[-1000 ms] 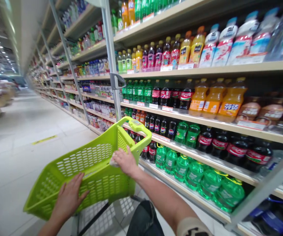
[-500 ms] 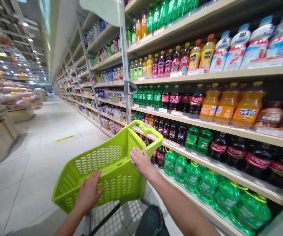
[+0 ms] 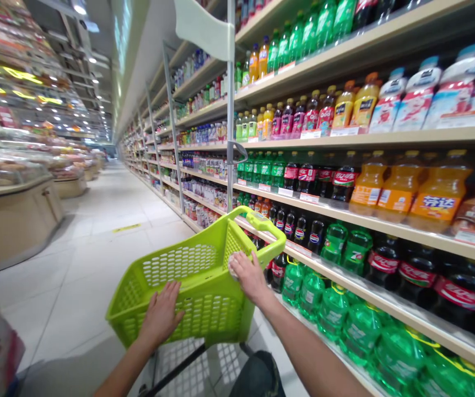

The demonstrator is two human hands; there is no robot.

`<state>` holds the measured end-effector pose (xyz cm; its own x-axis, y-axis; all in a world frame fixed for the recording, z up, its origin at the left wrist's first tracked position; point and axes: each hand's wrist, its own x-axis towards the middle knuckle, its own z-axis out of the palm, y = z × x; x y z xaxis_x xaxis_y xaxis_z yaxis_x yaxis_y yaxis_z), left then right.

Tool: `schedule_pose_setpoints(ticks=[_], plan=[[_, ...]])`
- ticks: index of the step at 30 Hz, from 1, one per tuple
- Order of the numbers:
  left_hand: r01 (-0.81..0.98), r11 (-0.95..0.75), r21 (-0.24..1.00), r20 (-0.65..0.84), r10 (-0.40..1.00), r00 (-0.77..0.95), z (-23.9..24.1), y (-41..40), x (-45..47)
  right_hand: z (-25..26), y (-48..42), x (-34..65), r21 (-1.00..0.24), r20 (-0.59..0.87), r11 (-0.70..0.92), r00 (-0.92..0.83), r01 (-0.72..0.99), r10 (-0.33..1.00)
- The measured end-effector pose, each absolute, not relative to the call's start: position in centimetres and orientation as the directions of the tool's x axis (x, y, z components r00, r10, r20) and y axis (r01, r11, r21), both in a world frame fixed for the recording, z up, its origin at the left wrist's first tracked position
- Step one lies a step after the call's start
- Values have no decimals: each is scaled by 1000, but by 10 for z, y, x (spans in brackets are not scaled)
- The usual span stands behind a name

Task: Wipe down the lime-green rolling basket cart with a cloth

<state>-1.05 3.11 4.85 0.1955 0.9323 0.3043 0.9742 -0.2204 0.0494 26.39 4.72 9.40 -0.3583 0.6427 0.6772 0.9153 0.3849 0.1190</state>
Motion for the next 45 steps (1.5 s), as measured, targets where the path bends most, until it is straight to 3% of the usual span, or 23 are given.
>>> schedule_pose_setpoints(ticks=[3,7,9,13,18,27,30,35,40,45], plan=[[970,-236,66,291,934,208,49,27,-11,101,46,279,131,683,344,-336,930,649],[975,-211,70,289,940,183,50,24,-5,122,48,328,8,792,22,-20,1000,611],[978,-197,69,282,944,170,51,23,-2,119,48,330,-16,809,-24,27,1000,587],[978,-186,94,277,949,153,49,21,-15,96,45,298,65,756,147,-145,987,638],[994,-11,112,325,945,-26,40,16,-51,89,52,273,101,716,186,-201,977,668],[989,-64,130,313,950,20,37,4,-40,76,74,253,186,655,263,-319,947,685],[984,-105,147,287,956,59,37,2,-46,82,84,262,181,637,273,-324,945,700],[980,84,179,269,954,-131,36,3,-62,68,93,242,114,640,365,-349,924,685],[984,81,157,231,966,-116,37,4,-61,31,85,164,55,630,547,-455,835,630],[991,72,113,223,970,-96,41,-2,-58,33,80,139,40,541,641,-556,766,631]])
